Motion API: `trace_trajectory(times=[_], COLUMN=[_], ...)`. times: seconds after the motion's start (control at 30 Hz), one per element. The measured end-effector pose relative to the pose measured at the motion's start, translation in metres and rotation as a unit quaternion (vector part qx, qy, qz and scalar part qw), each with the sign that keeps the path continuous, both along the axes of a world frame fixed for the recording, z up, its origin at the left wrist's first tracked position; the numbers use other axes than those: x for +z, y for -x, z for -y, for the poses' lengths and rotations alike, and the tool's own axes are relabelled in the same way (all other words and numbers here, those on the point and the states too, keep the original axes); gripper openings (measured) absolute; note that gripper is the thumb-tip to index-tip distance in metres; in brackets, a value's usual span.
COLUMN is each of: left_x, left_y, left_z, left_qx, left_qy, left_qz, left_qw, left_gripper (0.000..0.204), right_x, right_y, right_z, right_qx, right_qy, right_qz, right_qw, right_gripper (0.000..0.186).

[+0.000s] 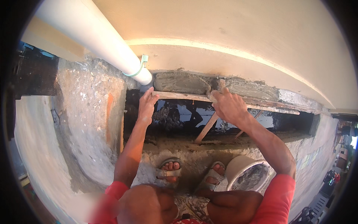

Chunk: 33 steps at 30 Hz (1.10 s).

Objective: The person scoops wet cement from a pile on the ground into a bucket, then carries the bucket and a trowel to a wall opening. They apply the cement into the gap between the wall and a wooden frame, smoothing it with the trowel.

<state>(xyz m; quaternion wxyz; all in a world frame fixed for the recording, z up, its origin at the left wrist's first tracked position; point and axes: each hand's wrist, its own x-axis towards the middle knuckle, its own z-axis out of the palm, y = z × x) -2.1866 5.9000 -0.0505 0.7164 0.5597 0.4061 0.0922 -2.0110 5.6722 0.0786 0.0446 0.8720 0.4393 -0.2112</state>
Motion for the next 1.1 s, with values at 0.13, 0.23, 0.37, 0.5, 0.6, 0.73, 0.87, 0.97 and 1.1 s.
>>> trace_trajectory(times=[0.13,0.23,0.37,0.5,0.6,0.73,0.87,0.97,1.1], left_x=[-0.005,-0.005,0.001,0.007,0.005,0.015,-0.007,-0.025,-0.027], left_y=[-0.002,-0.002,0.006,-0.001,0.002,0.002,-0.012,0.005,0.001], left_z=[0.002,0.001,0.001,0.004,-0.006,-0.011,0.005,-0.014,-0.007], left_qx=[-0.010,-0.020,0.000,-0.008,-0.004,-0.003,-0.006,0.007,0.012], left_qy=[-0.008,-0.001,0.014,0.011,0.013,-0.009,-0.007,-0.012,0.015], left_qz=[0.004,0.001,0.003,-0.017,-0.024,-0.013,0.000,0.008,-0.012], left_qw=[1.000,1.000,1.000,1.000,1.000,1.000,1.000,1.000,1.000], left_gripper=[0.064,0.066,0.067,0.068,0.068,0.065,0.063,0.060,0.058], right_x=[0.004,0.007,0.044,0.010,0.007,0.053,-0.001,0.030,-0.009], right_y=[-0.008,-0.009,0.004,-0.002,-0.004,0.001,-0.031,-0.010,-0.017], right_z=[0.009,0.007,-0.009,-0.005,-0.014,-0.022,-0.007,-0.031,-0.025], right_qx=[-0.008,-0.007,-0.005,0.051,0.050,0.028,0.049,0.100,0.088], right_qy=[-0.047,-0.032,-0.035,-0.010,0.046,-0.038,0.081,-0.014,-0.012], right_qz=[-0.014,-0.005,0.000,0.042,0.050,0.034,0.016,0.043,0.061], right_qw=[0.999,0.999,0.999,0.998,0.996,0.998,0.995,0.994,0.994], right_gripper=[0.040,0.038,0.038,0.035,0.033,0.032,0.033,0.023,0.020])
